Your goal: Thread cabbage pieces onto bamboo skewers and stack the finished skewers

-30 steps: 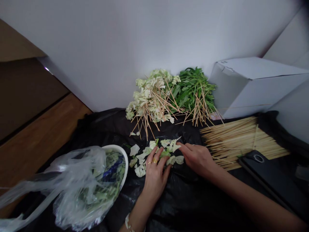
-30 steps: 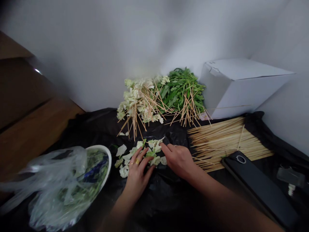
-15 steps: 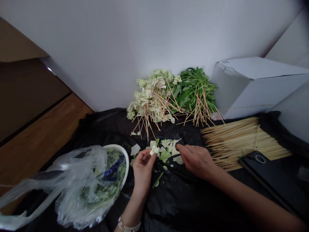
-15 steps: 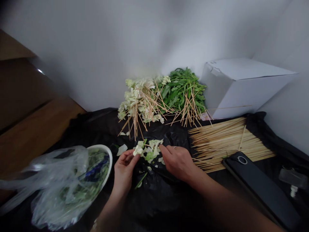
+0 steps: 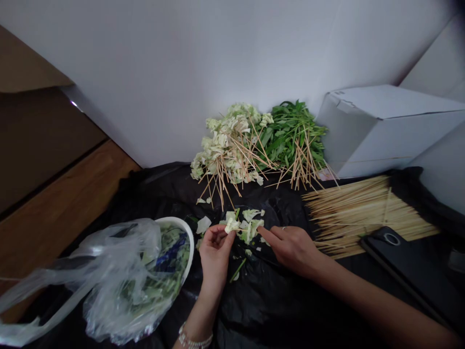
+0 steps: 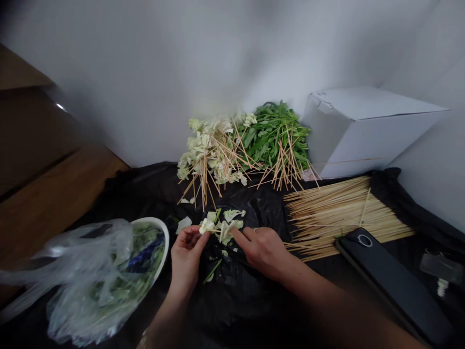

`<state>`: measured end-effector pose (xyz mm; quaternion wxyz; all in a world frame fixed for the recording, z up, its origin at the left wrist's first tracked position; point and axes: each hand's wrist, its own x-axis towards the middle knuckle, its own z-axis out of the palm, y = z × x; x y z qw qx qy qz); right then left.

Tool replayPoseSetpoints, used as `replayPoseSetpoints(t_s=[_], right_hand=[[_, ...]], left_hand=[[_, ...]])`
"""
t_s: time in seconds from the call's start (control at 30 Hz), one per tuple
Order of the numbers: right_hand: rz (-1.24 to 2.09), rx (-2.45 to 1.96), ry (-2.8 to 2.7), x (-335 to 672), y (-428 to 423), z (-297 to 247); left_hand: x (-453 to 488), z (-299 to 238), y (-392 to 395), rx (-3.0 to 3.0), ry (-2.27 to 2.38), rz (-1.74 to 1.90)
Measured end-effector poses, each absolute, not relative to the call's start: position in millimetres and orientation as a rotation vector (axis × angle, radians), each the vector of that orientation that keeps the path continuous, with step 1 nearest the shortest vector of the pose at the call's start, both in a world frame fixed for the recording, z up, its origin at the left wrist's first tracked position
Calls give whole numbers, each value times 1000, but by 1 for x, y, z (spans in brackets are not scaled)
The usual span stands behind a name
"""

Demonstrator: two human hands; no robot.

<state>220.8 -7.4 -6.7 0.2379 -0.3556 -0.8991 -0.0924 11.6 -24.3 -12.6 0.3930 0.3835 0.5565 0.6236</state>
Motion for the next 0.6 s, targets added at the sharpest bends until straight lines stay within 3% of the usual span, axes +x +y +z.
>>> replayPoseSetpoints(t_s=[0.6], right_hand=[[-243,-1037,-2467,219,-11,-6]], left_hand=[[20,-15,-31,1238,1482,1583]])
